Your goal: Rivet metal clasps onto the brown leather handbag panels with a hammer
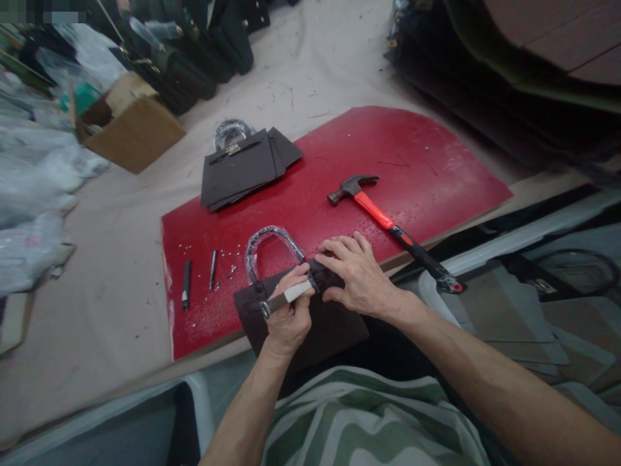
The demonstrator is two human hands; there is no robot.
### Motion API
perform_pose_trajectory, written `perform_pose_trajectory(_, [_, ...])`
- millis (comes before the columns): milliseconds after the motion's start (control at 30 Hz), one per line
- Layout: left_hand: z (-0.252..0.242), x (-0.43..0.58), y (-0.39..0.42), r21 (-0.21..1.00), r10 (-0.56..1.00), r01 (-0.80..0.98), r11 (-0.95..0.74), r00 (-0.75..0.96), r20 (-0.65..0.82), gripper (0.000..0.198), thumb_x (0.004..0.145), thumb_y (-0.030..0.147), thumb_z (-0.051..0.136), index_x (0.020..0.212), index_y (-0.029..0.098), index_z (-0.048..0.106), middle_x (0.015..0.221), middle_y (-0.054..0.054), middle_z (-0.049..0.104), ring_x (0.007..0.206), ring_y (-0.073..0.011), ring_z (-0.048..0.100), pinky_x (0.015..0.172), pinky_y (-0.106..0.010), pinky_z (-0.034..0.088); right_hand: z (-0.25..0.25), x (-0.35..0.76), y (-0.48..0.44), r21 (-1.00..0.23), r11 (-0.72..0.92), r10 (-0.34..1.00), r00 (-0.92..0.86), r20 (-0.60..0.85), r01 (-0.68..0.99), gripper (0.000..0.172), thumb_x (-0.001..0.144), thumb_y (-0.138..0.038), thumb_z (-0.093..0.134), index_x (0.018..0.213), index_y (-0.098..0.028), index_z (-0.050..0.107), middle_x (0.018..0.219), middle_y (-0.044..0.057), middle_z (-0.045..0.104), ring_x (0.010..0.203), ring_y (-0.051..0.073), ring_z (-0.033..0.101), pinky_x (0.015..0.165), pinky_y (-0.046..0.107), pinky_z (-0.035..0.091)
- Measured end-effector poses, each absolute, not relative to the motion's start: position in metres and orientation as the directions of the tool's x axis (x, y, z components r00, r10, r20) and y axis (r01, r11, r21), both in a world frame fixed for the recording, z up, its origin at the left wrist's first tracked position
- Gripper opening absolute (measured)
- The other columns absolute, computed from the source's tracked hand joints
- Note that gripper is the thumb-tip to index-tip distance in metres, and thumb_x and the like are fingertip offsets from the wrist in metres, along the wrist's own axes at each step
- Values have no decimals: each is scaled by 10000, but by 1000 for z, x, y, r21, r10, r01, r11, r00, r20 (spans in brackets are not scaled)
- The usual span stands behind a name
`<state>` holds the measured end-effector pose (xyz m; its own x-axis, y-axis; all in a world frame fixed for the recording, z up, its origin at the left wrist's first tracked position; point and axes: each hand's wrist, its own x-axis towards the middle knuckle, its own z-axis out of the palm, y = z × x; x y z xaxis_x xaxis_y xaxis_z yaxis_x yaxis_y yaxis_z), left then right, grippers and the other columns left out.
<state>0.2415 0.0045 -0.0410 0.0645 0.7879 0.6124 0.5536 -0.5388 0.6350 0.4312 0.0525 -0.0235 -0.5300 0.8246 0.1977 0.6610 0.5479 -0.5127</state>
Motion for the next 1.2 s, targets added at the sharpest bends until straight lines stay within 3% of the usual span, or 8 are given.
perform_pose_trajectory(367, [-44,243,6,615,800,579,-535,113,590,149,941,130,604,1081,177,628,1138,-106,726,1088,-225,713,956,-426,613,-23,431,53,-512,545,826,-530,192,664,628,710,-374,859,1271,-211,630,1374,115,571,1274,343,465,1158,603,233])
perform_pose_trajectory(633, [-44,248,3,508,743,654,-561,127,657,156,935,73,572,1057,162,610,1140,-112,717,1118,-225,701,932,-393,618,-25,432,51,-532,535,835,-506,217,656,614,730,-329,836,1288,-201,614,1346,119,580,1280,331,473,1165,606,239])
perform_pose_trajectory(1200, [-42,255,-1,502,774,706,-500,103,625,206,908,48,570,1077,164,598,1115,-98,707,1127,-216,688,956,-359,592,-23,430,52,-557,495,859,-473,197,667,601,692,-324,856,1234,-193,632,1375,136,553,1277,351,469,1170,611,248])
